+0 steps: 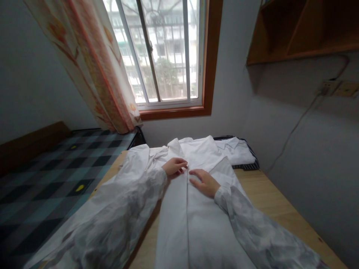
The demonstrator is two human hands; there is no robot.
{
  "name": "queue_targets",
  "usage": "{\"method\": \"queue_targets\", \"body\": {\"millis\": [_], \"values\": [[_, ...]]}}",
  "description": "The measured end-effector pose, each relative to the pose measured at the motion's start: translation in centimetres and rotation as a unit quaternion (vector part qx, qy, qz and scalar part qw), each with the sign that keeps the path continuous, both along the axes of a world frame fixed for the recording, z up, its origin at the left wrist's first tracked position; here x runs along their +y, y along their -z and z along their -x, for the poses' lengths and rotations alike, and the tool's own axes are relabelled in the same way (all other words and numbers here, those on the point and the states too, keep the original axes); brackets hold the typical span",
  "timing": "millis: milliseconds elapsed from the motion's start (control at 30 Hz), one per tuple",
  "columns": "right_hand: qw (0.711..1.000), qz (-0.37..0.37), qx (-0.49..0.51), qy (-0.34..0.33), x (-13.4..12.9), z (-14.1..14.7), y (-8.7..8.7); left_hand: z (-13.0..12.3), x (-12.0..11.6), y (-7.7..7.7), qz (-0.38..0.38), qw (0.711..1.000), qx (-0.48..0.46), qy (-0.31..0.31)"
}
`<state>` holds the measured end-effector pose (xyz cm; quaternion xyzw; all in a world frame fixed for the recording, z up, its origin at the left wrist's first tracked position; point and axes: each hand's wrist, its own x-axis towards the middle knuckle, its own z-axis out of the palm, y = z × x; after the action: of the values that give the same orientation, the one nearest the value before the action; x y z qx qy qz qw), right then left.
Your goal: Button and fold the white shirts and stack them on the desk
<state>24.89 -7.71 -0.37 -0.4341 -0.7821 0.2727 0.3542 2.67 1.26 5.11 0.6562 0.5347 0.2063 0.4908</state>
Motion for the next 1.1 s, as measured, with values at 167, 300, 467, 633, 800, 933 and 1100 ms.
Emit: {"method": "queue_targets", "body": {"millis": [167, 300, 467, 633, 800, 933, 1100], "values": [[0.988, -0.107, -0.075, 0.078, -0.2, -3.2, 0.6, 6.0, -1.1, -0.2, -0.262, 0.949, 0.146, -0.102], [0.935, -0.190, -0.150, 0.257, 0.4, -6.0, 1.4, 8.8, -1.5, 0.4, -0.189, 0.943, 0.247, -0.115], [0.900, -0.186, -0.167, 0.357, 1.4, -6.5, 1.9, 7.8, -1.2, 0.1, -0.134, 0.952, 0.265, -0.071], [0.899, -0.141, -0.159, 0.382, 2.7, -6.7, 0.8, 7.3, -1.3, 0.8, -0.167, 0.948, 0.259, -0.079], [0.923, -0.129, -0.155, 0.328, 3.7, -5.5, 0.3, 9.8, -1.4, 2.0, -0.190, 0.944, 0.248, -0.106], [0.942, -0.125, -0.119, 0.288, 3.9, -3.0, 0.8, 12.4, -1.5, 1.7, -0.179, 0.948, 0.231, -0.125], [0.953, -0.131, -0.111, 0.249, 4.4, -1.3, 2.4, 13.4, -1.7, 1.1, -0.168, 0.951, 0.225, -0.133]]}}
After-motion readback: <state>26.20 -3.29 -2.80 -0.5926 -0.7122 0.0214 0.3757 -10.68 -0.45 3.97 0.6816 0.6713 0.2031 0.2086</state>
